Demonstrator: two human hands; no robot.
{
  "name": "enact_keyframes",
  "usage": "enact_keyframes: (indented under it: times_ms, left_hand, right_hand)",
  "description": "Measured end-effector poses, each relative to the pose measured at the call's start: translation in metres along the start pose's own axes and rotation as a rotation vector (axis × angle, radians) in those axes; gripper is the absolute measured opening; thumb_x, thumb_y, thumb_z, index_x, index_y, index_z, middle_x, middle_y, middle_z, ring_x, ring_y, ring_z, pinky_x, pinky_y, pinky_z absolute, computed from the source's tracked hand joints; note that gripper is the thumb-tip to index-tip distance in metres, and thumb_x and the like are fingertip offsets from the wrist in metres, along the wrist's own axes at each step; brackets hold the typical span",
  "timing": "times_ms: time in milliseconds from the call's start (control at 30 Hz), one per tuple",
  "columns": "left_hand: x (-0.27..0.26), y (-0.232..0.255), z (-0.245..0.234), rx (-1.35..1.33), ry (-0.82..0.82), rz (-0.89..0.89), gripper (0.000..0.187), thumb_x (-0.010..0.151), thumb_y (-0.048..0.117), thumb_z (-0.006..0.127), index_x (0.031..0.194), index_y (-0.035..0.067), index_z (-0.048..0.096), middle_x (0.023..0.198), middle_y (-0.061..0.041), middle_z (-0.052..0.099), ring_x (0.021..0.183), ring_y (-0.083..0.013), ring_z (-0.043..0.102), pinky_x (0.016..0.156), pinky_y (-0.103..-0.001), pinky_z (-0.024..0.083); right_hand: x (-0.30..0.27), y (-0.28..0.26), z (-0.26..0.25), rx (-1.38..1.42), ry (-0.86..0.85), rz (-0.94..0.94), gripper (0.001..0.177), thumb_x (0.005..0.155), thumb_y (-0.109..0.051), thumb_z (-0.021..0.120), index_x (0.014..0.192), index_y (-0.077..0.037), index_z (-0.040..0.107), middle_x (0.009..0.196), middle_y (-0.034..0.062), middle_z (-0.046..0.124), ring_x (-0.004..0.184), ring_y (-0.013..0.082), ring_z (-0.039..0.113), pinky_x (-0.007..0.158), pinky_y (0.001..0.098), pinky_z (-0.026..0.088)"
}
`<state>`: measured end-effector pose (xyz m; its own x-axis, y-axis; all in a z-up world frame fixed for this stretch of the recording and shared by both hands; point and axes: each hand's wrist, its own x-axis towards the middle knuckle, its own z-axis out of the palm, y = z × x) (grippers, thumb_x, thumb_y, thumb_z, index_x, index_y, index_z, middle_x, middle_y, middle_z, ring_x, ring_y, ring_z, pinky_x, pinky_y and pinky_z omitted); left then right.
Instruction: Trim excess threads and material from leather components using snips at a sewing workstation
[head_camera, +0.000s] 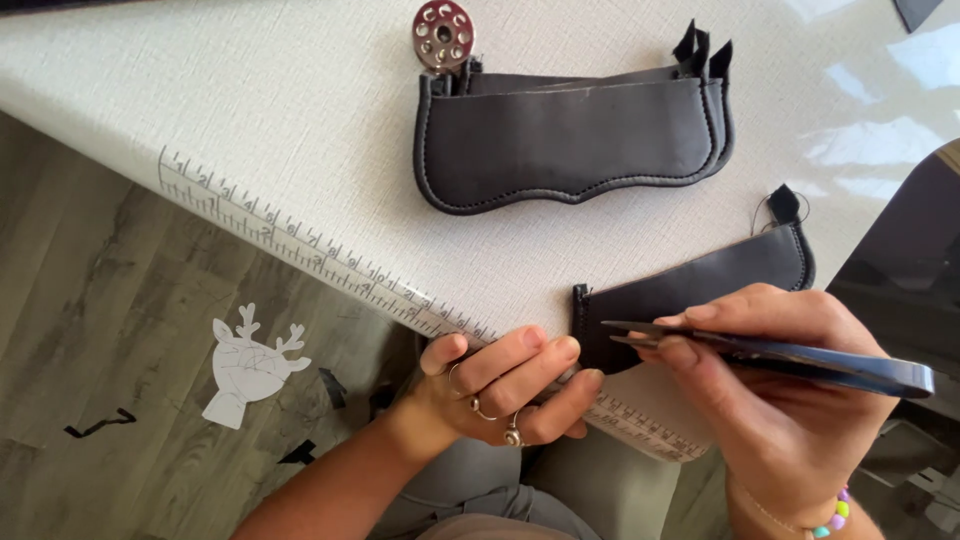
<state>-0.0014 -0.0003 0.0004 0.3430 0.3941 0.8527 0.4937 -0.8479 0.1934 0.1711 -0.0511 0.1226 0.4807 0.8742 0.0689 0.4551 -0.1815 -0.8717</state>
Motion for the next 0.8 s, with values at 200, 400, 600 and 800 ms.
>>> enact_keyframes:
  times_ms: [200,400,600,800]
  left_hand:
    - [0.0034,-0.0018,-0.0013,0.0,-0.001,-0.009,0.031,0.112,0.05,0.035,0.12,0.035,0.061,0.122,0.013,0.063,0.113,-0.0065,0.06,0.123,-0.039,0.022]
    - [0.001,-0.0028,-0.0014,-0.008,-0.021,-0.003,0.023,0.109,0.049,0.043,0.12,0.036,0.06,0.124,0.014,0.062,0.113,-0.0054,0.059,0.124,-0.04,0.02]
    - [-0.0003,-0.0025,-0.0007,-0.015,-0.02,-0.008,0.022,0.108,0.05,0.047,0.12,0.037,0.06,0.123,0.015,0.061,0.114,-0.0046,0.058,0.125,-0.04,0.017]
    - [-0.0014,0.0003,-0.0008,-0.024,-0.026,-0.026,0.017,0.106,0.047,0.052,0.118,0.038,0.061,0.123,0.015,0.063,0.113,-0.0054,0.059,0.126,-0.04,0.016]
  right_hand:
    - [0.0055,-0.0085,0.0079,-0.024,-0.101,-0.077,0.018,0.083,0.007,0.078,0.094,0.004,0.065,0.09,0.0165,0.072,0.078,0.0217,0.071,0.073,0.0262,0.056]
    - [0.004,-0.0073,0.0082,-0.049,-0.102,-0.038,0.018,0.079,0.004,0.08,0.09,0.005,0.066,0.088,0.0186,0.073,0.071,0.0206,0.07,0.066,0.0249,0.054]
    - [0.0046,-0.0047,0.0073,-0.068,-0.117,-0.059,0.016,0.078,0.005,0.08,0.088,0.004,0.067,0.088,0.017,0.074,0.068,0.0183,0.069,0.063,0.023,0.053]
    - [0.0057,-0.0061,0.0076,-0.026,-0.142,-0.071,0.02,0.075,0.007,0.081,0.086,0.004,0.064,0.088,0.0192,0.074,0.07,0.0212,0.073,0.065,0.0251,0.057]
